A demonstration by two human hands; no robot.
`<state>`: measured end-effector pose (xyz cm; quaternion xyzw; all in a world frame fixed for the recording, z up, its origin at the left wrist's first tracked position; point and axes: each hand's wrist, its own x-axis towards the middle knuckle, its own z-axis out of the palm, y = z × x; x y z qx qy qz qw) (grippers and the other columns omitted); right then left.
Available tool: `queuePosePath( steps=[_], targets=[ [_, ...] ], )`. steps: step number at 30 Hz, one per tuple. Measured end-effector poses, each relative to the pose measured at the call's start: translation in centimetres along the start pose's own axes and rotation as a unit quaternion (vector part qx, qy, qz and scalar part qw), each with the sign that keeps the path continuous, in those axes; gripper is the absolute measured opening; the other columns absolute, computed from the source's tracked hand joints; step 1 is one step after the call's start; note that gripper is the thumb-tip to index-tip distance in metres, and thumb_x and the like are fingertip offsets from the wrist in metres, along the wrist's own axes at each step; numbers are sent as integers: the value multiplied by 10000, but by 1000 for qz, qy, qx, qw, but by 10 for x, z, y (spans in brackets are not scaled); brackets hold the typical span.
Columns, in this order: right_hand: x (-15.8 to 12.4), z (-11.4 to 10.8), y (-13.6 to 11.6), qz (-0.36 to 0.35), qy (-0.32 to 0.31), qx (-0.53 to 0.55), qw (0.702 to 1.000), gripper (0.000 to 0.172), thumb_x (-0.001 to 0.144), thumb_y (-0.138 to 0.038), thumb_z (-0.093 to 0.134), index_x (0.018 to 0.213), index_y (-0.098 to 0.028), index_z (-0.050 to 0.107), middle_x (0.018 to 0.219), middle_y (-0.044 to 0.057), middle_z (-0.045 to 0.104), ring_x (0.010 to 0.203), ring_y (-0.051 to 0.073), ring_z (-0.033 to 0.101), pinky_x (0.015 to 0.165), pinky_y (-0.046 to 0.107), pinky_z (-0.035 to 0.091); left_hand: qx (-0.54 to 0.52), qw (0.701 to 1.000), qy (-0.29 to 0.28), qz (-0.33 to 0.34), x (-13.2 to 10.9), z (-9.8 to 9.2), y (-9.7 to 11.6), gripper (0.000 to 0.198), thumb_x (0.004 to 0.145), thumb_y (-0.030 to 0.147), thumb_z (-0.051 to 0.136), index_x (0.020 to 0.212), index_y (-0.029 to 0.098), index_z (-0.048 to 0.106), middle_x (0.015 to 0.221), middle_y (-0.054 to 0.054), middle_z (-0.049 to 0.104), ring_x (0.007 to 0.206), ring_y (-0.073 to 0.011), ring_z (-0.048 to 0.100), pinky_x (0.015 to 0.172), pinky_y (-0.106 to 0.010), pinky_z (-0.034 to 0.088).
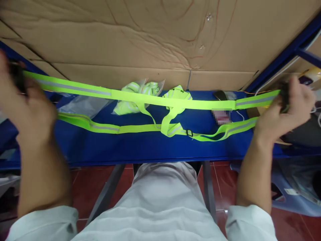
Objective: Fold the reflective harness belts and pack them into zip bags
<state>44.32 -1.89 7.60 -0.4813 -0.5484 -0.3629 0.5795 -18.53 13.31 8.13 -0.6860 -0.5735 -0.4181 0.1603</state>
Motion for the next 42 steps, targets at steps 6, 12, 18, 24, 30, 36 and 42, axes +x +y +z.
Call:
queuePosePath(
  steps=[6,12,18,24,30,36,42],
  targets=[
    [-61,42,-148,-86,-71,-45,993,553,941,3,595,1429,-215,741,1231,155,719,1202,271,708,991,403,563,66,976,-186,94,-88,-14,172,776,994,174,517,1718,154,239,1597,-225,487,1285,-354,662,859,-399,663],
    [-112,56,-230,-25,-223,-9,975,718,951,27,493,1572,-323,577,1294,108,707,1173,225,701,916,341,553,0,968,-220,121,-141,5,230,675,1047,170,457,1687,65,269,1495,-247,556,1247,-303,692,768,-263,641],
    [-116,63,-225,-12,-214,40,976,818,929,51,446,1651,-334,474,1274,107,679,1172,217,681,909,345,520,31,971,-209,112,-143,16,227,634,1061,152,420,1675,58,295,1476,-241,569,1247,-291,690,822,-278,657],
    [-118,65,-230,-15,-219,26,975,861,936,53,429,1707,-325,371,1270,119,681,1157,228,677,890,351,509,6,975,-195,105,-154,29,229,713,1037,150,455,1697,51,205,1449,-262,552,1228,-314,688,709,-266,645],
    [-122,68,-237,1,-276,74,958,800,998,-30,463,1733,-294,289,1360,146,596,1274,248,617,1003,372,545,-130,972,-156,118,-162,32,234,744,1035,117,442,1717,93,146,1506,-283,451,1406,-384,563,954,-391,642],
    [-102,56,-219,67,-342,186,919,862,988,-342,681,1726,-263,242,1610,191,366,1555,336,410,1215,510,483,-312,925,-168,136,-143,8,210,776,1053,238,590,1722,198,198,1596,-218,397,1496,-312,473,1209,-438,506],
    [-82,39,-185,150,-483,314,803,938,874,-604,830,1638,-223,442,1605,193,540,1508,348,520,1264,541,422,-368,907,-131,159,-133,-4,200,760,1038,304,691,1692,303,304,1501,-144,557,1417,-291,557,1201,-444,511]
  ],
)
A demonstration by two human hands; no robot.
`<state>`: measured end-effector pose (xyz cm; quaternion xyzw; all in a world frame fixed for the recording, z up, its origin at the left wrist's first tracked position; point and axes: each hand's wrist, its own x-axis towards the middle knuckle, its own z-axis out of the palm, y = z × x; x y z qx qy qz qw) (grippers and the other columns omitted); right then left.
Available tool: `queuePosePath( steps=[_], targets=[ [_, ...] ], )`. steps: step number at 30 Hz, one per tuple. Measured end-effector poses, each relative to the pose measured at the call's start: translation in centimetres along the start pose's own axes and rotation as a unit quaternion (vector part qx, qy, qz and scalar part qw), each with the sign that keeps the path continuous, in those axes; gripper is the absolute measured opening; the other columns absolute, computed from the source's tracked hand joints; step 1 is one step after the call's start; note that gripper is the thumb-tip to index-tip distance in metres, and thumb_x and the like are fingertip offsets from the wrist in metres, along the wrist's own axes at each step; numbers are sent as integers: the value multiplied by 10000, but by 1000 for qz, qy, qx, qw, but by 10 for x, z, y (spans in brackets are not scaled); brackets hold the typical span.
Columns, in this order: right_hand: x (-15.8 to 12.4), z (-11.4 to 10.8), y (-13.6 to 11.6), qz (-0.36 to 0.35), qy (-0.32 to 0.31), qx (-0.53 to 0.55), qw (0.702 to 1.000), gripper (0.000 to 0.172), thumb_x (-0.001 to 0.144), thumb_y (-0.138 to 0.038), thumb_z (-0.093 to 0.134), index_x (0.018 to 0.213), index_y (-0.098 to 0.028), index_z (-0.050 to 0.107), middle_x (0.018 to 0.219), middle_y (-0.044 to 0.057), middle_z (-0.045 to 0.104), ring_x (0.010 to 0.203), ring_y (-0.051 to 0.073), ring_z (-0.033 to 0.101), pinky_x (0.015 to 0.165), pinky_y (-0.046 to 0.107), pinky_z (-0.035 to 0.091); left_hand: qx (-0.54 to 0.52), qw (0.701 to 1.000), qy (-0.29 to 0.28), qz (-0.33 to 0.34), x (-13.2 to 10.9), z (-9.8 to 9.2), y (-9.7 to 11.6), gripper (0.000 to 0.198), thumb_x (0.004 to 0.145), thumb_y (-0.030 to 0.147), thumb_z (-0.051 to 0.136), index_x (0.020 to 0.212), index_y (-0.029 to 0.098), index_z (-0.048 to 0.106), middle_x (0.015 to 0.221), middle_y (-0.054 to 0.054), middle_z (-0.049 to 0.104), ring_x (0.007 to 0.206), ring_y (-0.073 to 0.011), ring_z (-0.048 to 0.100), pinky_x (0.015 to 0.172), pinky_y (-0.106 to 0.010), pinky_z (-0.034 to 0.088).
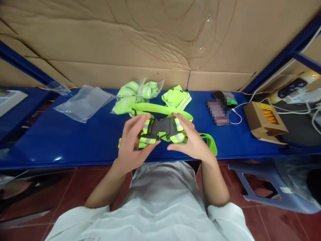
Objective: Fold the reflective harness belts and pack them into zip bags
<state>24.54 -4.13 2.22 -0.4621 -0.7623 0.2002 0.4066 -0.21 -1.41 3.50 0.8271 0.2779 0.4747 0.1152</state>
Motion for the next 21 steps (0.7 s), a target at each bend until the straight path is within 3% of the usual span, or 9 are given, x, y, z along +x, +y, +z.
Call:
queuePosePath(
  steps=[2,6,9,11,13,16,19,21],
  targets=[
    [-2,-2,2,16,-7,63,998,791,828,-607,870,1456,-185,640,1446,172,680,1358,331,652,1187,482,508,-23,1000,2,20,-1,2,-1,778,1026,290,714,1690,312,311,1481,-137,589,1395,-277,577,1185,-423,522],
    [-6,4,-3,58,26,149,987,634,731,-564,955,1193,-169,778,1111,97,815,980,253,774,901,346,641,-97,995,-39,6,-3,9,-16,867,932,439,838,1662,333,382,1503,-142,607,1408,-302,575,1191,-447,507],
    [-7,9,-8,78,50,197,976,445,761,-536,942,1002,-186,809,932,64,826,841,223,775,790,311,647,-218,973,-52,-55,-5,16,-30,1127,777,646,907,1688,308,337,1666,-181,460,1514,-367,492,1228,-492,473],
    [-7,12,-9,91,79,218,969,415,807,-566,899,965,-192,812,911,68,826,846,228,782,799,324,651,-279,949,-60,-132,-5,22,-32,1180,761,639,926,1700,269,315,1692,-197,431,1545,-376,469,1247,-489,457],
    [-6,16,-10,107,96,223,964,442,817,-619,868,909,-192,807,864,71,817,811,230,777,785,338,652,-313,920,-90,-217,-5,26,-25,1036,784,563,936,1632,219,451,1582,-188,575,1457,-357,575,1203,-454,502],
    [-4,22,-12,142,95,212,962,499,811,-660,844,706,-185,738,616,43,720,566,184,680,604,299,591,-356,874,-113,-311,-3,28,-6,606,838,503,895,1308,164,717,1251,-132,780,1130,-288,749,1008,-371,604],
    [-1,22,-15,175,66,202,961,508,820,-617,852,642,-175,677,517,7,635,410,116,525,454,248,454,-392,847,-69,-352,-2,27,4,329,901,435,834,1035,147,748,893,-65,792,835,-216,750,843,-324,612],
    [0,17,-17,182,22,217,959,466,814,-586,872,713,-166,695,569,2,655,440,113,540,456,237,448,-435,822,-44,-365,-2,25,4,290,906,414,826,960,149,720,733,-23,727,686,-190,708,739,-319,601]
  ],
)
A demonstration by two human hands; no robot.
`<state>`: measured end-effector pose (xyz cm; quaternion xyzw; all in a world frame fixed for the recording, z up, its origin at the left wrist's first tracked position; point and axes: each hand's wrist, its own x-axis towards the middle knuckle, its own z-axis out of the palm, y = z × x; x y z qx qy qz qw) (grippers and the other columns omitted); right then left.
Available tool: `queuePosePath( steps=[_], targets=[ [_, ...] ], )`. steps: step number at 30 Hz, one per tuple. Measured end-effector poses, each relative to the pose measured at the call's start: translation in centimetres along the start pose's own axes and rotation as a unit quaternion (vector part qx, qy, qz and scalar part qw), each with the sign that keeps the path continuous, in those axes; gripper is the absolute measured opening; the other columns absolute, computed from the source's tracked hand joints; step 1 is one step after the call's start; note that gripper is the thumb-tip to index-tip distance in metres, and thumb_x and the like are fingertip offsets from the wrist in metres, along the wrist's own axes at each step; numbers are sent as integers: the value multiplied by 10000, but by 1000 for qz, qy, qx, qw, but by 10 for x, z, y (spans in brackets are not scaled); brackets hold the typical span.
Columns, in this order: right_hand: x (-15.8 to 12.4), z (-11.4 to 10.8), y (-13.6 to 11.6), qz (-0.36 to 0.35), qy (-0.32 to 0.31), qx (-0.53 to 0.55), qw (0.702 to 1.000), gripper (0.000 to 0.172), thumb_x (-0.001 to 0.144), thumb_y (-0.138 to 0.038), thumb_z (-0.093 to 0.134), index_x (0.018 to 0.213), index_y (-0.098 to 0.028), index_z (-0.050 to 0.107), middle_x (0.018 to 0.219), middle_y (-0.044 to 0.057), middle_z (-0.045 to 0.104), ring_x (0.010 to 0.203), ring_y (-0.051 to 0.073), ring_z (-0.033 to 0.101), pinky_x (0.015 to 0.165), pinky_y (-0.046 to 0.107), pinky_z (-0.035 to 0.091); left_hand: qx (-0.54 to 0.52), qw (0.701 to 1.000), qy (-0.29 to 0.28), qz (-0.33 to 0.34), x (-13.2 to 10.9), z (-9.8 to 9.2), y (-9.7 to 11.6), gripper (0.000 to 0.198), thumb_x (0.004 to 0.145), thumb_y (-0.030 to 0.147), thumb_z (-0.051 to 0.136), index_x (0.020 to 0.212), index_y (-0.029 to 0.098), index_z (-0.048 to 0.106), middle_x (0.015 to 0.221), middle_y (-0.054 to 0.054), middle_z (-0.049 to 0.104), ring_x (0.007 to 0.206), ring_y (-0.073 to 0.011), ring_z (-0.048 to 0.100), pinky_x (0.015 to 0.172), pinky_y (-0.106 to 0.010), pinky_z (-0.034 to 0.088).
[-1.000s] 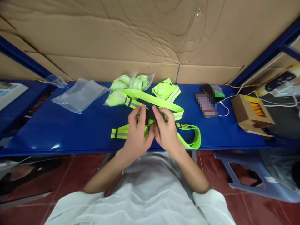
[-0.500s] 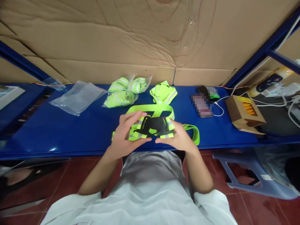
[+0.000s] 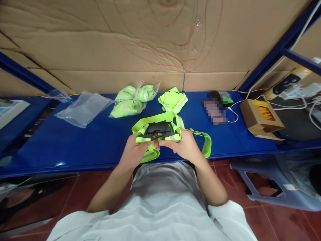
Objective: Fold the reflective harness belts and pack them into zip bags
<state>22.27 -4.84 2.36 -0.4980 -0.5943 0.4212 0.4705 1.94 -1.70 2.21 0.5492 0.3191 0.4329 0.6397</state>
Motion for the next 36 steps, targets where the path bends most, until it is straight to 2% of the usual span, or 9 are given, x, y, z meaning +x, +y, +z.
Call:
queuePosePath(
  steps=[4,7,13,20,22,24,27,31,36],
  targets=[
    [-1,-13,-5,-43,-114,23,992,405,933,-577,762,988,-177,783,918,52,785,861,212,748,791,313,620,-104,994,-5,-24,0,-4,2,358,893,479,843,868,163,678,667,14,650,607,-182,692,694,-331,592],
    [-3,-12,-8,-49,-93,11,994,346,1030,-516,654,1021,-208,810,1011,38,796,1011,224,754,958,336,601,-87,996,-10,-19,-3,-1,4,433,913,565,813,808,166,682,664,1,649,679,-210,737,762,-348,602],
    [-3,14,-10,-22,8,34,999,435,1006,-570,671,823,-186,762,879,49,743,846,202,695,807,318,586,72,994,44,75,-7,0,2,435,991,596,703,868,191,803,921,-69,785,886,-215,731,847,-327,587],
    [1,8,-2,-26,-22,-15,999,572,1009,-674,606,758,-171,714,838,59,709,833,197,674,757,304,584,123,985,-116,25,-3,-8,14,390,1042,512,647,938,196,851,1010,-85,796,1014,-267,726,973,-380,590],
    [0,0,-3,-22,-53,-23,998,525,1014,-659,614,880,-173,758,911,67,750,880,205,711,797,309,610,103,989,-95,38,-1,-6,13,330,1048,475,647,1043,206,839,1085,-81,799,1096,-263,722,1085,-390,555],
    [-3,-9,-8,-51,-35,-32,998,509,971,-642,700,1220,-201,758,1244,109,760,1099,242,740,920,343,631,92,991,-90,45,-1,-4,9,307,1052,448,640,1084,204,823,1162,-82,792,1148,-260,715,1148,-397,517],
    [-12,-22,-20,-136,-2,-111,984,709,905,-539,830,1530,-290,605,1599,114,577,1398,268,637,1134,385,564,107,984,-142,9,-4,-3,3,271,1027,421,680,1038,183,811,1161,-82,792,1143,-266,714,1112,-391,530],
    [-23,-22,-33,-157,-12,-201,967,328,991,-324,765,1316,-288,780,1308,47,784,1238,212,743,1100,315,579,96,973,-204,-44,-8,2,-2,245,949,403,783,1010,166,784,1006,-70,790,948,-236,725,878,-328,593],
    [-26,-11,-35,-136,75,-172,973,206,967,-322,785,1142,-239,855,1081,40,839,929,205,801,843,281,621,85,985,-148,-28,-3,7,-10,496,837,360,894,1269,174,738,1261,-113,766,1167,-311,709,1006,-397,582]
  ],
)
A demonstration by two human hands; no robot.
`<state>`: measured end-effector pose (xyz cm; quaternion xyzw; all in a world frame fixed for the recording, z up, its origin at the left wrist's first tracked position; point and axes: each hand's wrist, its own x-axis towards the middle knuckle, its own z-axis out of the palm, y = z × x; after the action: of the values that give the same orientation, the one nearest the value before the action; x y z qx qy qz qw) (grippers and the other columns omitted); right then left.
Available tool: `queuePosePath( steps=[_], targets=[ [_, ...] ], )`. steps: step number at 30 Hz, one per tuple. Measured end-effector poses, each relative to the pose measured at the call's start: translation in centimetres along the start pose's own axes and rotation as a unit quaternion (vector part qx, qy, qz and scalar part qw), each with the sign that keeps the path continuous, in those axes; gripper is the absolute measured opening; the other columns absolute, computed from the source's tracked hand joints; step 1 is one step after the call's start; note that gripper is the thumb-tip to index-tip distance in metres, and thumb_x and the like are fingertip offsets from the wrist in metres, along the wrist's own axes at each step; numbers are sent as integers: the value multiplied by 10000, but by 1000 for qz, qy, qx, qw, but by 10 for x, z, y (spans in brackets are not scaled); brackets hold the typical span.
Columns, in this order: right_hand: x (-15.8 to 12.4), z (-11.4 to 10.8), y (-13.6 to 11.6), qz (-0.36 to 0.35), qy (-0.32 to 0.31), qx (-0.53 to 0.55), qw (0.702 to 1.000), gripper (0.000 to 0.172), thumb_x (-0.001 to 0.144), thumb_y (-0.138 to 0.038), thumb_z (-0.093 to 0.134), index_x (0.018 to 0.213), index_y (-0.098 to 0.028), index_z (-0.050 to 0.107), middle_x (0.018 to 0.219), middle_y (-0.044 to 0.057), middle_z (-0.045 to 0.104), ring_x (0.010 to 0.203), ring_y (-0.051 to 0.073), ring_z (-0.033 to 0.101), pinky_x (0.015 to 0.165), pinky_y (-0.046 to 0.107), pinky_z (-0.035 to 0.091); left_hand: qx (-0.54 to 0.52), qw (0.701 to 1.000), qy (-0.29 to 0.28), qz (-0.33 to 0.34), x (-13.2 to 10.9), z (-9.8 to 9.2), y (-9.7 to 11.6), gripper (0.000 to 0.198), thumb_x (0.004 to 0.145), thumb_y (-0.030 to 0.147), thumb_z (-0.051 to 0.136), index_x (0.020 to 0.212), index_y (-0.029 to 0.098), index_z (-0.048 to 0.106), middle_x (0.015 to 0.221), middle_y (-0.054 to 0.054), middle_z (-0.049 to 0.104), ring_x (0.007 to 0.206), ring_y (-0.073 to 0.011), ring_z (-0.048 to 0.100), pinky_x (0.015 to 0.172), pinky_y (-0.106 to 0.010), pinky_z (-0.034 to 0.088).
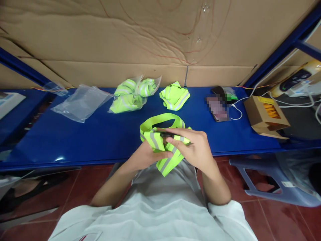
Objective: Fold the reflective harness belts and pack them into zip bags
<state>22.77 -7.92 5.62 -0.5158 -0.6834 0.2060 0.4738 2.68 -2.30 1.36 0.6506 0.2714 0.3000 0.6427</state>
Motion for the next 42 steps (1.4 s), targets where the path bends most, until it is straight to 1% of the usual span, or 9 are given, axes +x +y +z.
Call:
queuePosePath(
  steps=[8,13,18,22,24,28,30,34,42],
  targets=[
    [14,-4,10,212,-27,203,956,448,890,-486,841,621,-155,704,537,-28,548,488,63,432,457,210,317,-43,997,-57,-36,-1,3,-3,491,831,400,898,1235,165,749,1246,-101,784,1194,-319,718,1047,-425,586],
    [35,-6,20,347,-83,338,871,422,695,-510,983,875,-180,792,805,4,711,653,107,611,582,211,474,5,998,-56,-11,-2,-5,0,453,913,428,820,1260,147,746,1259,-108,785,1227,-320,712,1098,-418,565],
    [36,-7,14,343,-61,312,884,388,739,-478,964,897,-185,766,802,-9,692,648,97,599,575,201,455,-24,993,-106,-50,2,-11,-1,458,900,427,833,1249,147,735,1263,-116,782,1162,-307,736,1033,-407,598],
    [34,0,17,413,-103,352,834,439,747,-498,940,1005,-208,736,869,1,722,696,142,661,636,256,536,-10,992,-122,-16,-2,-8,5,412,941,411,786,1247,143,722,1265,-116,773,1199,-304,713,1086,-416,566],
    [35,3,21,381,-129,300,865,450,818,-519,881,1117,-224,722,917,12,742,739,166,691,687,293,569,32,993,-110,11,-5,-9,10,376,970,402,748,1242,145,717,1278,-111,762,1233,-300,691,1148,-422,522],
    [36,-3,16,114,-178,72,975,349,1041,-494,638,1221,-223,763,1286,95,757,1229,251,707,1081,407,551,76,992,-94,34,-7,-14,15,373,980,414,727,1239,148,696,1252,-107,750,1218,-297,681,1150,-419,514],
    [36,-10,7,31,-234,0,972,464,1061,-531,602,1386,-219,709,1480,109,677,1407,278,621,1213,447,471,78,991,-101,38,-7,-16,17,362,997,430,702,1225,149,697,1214,-102,751,1192,-291,686,1129,-414,527],
    [29,-13,-9,26,-319,-87,943,877,961,-603,731,1647,-143,433,1620,167,552,1451,340,592,1203,495,499,79,986,-140,38,-7,-16,18,340,1025,430,639,1224,160,697,1255,-108,734,1174,-280,684,1107,-403,539],
    [24,-5,-14,-5,-302,-146,942,504,1080,-446,580,1480,-139,569,1441,150,695,1290,310,708,1050,442,601,45,993,-106,6,3,-10,19,279,907,325,738,1123,154,694,1154,-77,754,1116,-272,691,1018,-376,570]
  ],
)
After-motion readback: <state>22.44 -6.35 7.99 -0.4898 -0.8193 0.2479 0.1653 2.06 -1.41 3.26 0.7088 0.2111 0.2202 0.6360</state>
